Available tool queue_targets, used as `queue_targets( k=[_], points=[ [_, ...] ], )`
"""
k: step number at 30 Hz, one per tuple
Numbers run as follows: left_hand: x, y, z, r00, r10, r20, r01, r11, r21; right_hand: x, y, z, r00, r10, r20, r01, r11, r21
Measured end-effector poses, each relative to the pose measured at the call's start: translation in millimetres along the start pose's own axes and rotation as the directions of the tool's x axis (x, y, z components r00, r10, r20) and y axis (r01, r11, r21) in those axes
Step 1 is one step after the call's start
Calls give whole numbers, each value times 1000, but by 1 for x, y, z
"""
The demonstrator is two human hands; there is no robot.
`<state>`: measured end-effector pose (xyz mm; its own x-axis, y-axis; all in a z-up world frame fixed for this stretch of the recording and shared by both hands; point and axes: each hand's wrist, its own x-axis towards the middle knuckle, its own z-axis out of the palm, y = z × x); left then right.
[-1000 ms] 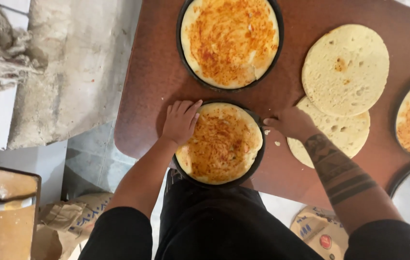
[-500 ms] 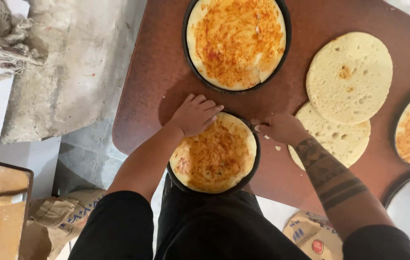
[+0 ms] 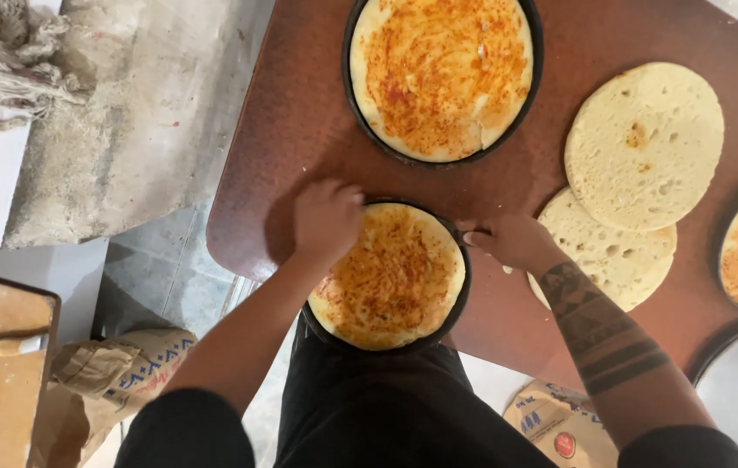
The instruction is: Removing baked pizzas from pans using a spatula and stacking them on a table.
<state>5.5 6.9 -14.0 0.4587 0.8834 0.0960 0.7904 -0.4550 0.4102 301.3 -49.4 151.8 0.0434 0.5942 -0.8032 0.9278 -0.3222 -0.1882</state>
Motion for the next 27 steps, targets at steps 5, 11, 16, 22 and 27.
queue_targets(
  k=[5,11,16,22,27],
  points=[
    [-25,-5,-3,987,-159,-4,156,974,-163,37,12,11,999,-46,-6,45,994,-97],
    [11,19,-2,995,-45,-93,19,964,-265,38,12,4,995,-95,-6,94,986,-137],
    [36,37,34,971,220,-96,-240,888,-392,36,6,19,987,-152,-58,141,977,-158],
    [3,24,-60,981,174,-89,-161,459,-874,27,18,10,994,-108,-14,107,991,-77],
    [-123,-16,-3,937,-344,-67,331,932,-146,49,22,19,990,-136,36,139,983,-119]
  ],
)
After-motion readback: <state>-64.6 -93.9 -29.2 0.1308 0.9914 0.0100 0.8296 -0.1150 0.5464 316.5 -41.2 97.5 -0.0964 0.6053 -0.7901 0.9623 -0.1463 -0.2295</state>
